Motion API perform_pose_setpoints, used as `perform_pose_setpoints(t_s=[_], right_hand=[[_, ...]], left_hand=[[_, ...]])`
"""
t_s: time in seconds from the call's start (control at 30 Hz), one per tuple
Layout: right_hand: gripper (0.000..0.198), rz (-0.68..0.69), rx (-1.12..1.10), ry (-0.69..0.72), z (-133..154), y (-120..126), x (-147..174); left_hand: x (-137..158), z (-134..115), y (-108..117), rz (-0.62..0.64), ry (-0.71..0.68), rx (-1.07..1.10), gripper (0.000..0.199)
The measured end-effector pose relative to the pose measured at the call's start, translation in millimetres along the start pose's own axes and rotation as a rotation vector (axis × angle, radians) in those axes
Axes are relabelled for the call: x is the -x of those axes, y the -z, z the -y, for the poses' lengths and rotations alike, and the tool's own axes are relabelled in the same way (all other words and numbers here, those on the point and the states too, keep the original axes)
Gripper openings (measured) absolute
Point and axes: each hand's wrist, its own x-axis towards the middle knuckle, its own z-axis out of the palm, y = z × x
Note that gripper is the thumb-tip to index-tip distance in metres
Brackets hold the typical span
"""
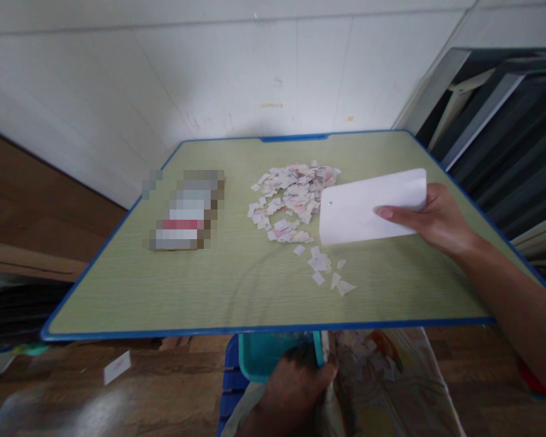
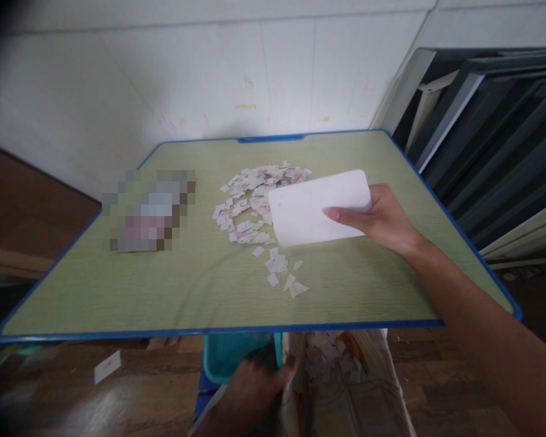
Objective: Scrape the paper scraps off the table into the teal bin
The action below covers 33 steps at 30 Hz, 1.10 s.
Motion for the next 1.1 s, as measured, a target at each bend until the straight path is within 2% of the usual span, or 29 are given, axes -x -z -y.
perform_pose_setpoints(t_s=[0.2,0.47,0.77,1.0,1.1], right_hand=[[0.013,0.121,-0.007,-0.012,-2.8,5.6,1.9],[0.013,0.044,0.0,0.002,-1.8,4.4,2.2],[0.013,0.161,0.011,0.039,-0.2,-2.9,2.6],[0.014,0.004,0.009,0.002,2.8,0.0,2.0],[0.014,-0.019,0.001,-0.006,3.7,1.5,2.3]], left_hand=[[-0.8,-1.5,3.3,0.022,0.006,-0.02,0.039],[0.7,-0.4,-1.4,-0.003,-0.001,-0.01,0.038],[0.4,-1.0,-4.2,-0.004,0.009,-0.001,0.039],[1.0,-1.8,-1.0,-0.015,0.011,-0.008,0.038],[1.7,-2.3,-0.8,-0.02,0.005,0.003,0.038]])
